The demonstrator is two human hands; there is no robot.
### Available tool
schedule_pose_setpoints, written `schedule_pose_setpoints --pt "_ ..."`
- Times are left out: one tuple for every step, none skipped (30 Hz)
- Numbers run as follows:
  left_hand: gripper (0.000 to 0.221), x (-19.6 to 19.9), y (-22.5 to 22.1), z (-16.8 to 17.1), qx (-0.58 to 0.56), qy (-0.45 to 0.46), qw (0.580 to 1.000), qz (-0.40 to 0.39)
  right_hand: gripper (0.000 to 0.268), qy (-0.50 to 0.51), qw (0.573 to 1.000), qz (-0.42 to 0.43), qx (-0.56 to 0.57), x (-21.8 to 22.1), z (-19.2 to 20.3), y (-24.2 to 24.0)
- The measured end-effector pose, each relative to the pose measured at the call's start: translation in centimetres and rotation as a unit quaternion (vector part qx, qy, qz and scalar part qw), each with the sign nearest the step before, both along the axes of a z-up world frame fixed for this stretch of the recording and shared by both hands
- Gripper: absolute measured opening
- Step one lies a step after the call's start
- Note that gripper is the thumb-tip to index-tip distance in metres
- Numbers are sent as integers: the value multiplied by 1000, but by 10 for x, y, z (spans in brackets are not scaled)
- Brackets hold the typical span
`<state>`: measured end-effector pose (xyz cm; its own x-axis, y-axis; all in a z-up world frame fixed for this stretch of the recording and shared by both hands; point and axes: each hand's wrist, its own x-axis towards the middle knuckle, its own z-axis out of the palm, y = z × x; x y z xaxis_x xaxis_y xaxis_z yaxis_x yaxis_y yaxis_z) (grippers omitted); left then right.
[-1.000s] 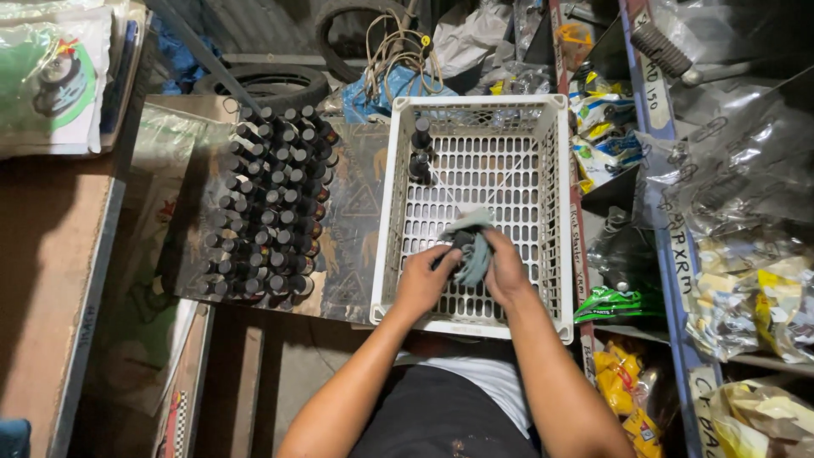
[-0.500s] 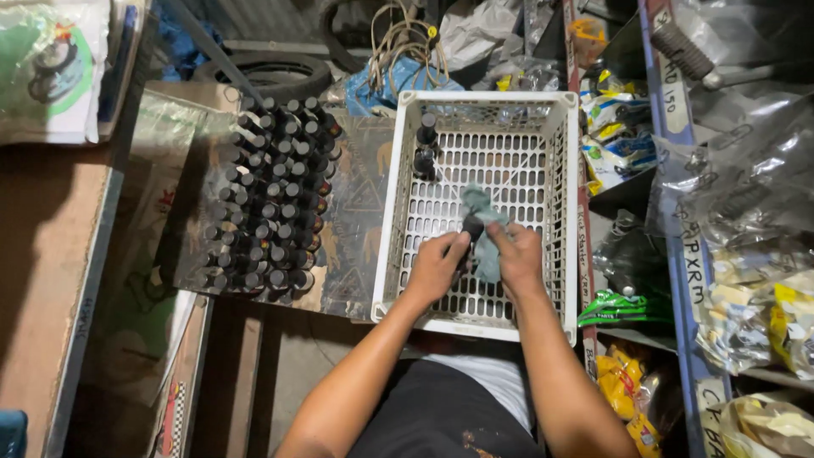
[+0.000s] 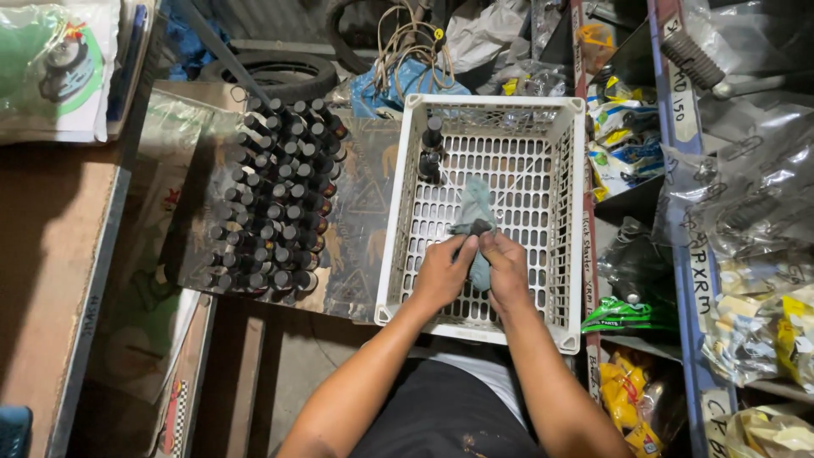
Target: Cleaning and organizing small black cylindrical parts in a workshop.
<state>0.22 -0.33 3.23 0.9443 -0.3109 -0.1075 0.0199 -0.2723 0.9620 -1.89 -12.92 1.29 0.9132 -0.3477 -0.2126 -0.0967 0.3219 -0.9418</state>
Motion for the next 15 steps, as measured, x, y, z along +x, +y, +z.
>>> schedule_pose_setpoints --pt "47 -1 1 -3 0 0 1000 0 26 0 1000 0 0 -1 -1 -2" --pt "50 -3 2 -6 -6 1 1000 9 23 -3 999 -20 -28 -2 -3 -5" --pt "53 -3 3 -9 -11 2 1000 18 24 -6 998 -41 -56 -2 -4 -7" --pt "53 -2 5 4 -11 1 1000 18 24 -7 998 -41 -56 0 14 -1" --pt "53 -4 7 17 11 -2 1000 19 22 -13 998 -50 -47 -3 31 4" --pt "54 -6 9 30 34 -5 999 20 21 -19 997 -59 -39 -4 49 8" --pt "54 -8 10 29 34 -3 999 18 21 -17 997 -60 -39 -4 35 1" --pt "54 -10 10 28 45 -2 999 27 39 -12 999 -14 50 -3 22 -6" --pt "55 -7 10 28 54 -7 998 37 73 -13 990 34 137 3 10 -15" --pt "55 -5 8 29 52 -10 998 36 73 -17 990 34 135 6 17 -11" --pt "54 -6 7 29 53 -13 998 33 63 -23 991 48 121 6 24 -7" --pt "53 -7 5 29 53 -16 998 30 54 -29 992 61 107 5 30 -3" --pt "53 -8 2 25 52 -13 998 28 54 -26 992 59 105 4 13 -7" --pt "53 -9 -1 22 48 -16 998 29 50 -21 995 70 64 2 -4 -10" --pt "54 -6 -4 20 45 -24 998 32 48 -21 996 82 24 5 -21 -14"
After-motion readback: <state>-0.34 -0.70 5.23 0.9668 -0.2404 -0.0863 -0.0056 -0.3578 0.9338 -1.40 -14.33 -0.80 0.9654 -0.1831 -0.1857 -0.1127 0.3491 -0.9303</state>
